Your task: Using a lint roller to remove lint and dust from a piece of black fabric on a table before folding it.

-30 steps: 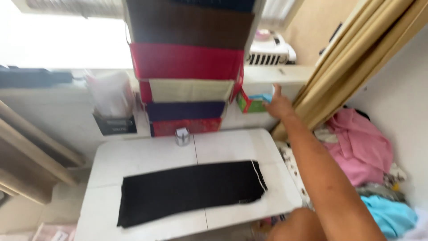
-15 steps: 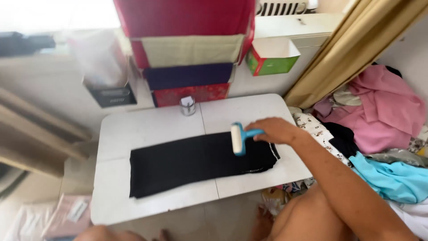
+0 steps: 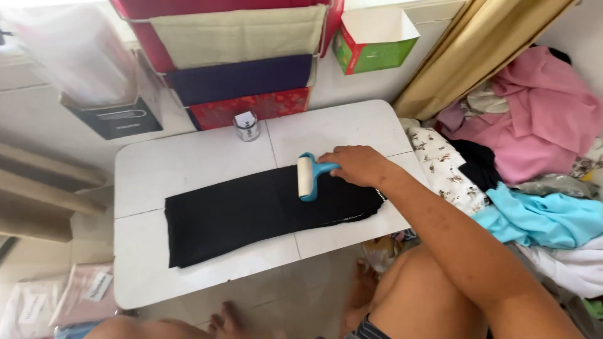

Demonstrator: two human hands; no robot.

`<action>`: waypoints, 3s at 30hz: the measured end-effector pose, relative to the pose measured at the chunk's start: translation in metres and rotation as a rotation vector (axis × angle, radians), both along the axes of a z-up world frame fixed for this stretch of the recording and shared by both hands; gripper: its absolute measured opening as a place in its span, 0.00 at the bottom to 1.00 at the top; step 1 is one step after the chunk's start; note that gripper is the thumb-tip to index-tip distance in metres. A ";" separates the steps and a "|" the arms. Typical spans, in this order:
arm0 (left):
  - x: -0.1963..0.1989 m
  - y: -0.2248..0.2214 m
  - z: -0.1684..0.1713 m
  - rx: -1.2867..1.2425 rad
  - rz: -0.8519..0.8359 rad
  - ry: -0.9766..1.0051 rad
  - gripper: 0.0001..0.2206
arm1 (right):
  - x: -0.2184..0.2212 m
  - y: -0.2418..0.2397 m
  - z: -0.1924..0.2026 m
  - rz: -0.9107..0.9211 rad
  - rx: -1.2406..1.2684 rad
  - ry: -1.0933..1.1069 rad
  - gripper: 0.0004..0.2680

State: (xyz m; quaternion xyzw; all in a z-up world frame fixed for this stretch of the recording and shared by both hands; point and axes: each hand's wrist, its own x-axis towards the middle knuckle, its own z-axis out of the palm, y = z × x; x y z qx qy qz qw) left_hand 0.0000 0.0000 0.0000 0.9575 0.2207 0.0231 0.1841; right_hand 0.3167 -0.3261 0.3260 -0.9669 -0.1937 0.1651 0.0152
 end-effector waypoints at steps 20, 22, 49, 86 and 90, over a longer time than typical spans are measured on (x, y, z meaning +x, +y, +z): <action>0.289 0.098 0.193 0.306 -0.683 0.505 0.32 | -0.045 -0.106 0.049 -0.381 0.077 0.202 0.13; 0.287 0.095 0.209 0.293 -0.673 0.505 0.31 | -0.044 -0.098 0.038 -0.356 0.166 0.224 0.14; 0.281 0.133 0.225 0.154 -0.569 0.429 0.24 | -0.015 -0.045 0.043 -0.238 0.183 0.065 0.15; 0.327 0.187 0.255 -0.131 -0.549 0.199 0.20 | 0.006 0.308 0.010 0.219 -0.012 0.193 0.17; 0.326 0.190 0.253 -0.124 -0.557 0.204 0.20 | -0.001 0.322 0.001 0.240 0.073 0.216 0.18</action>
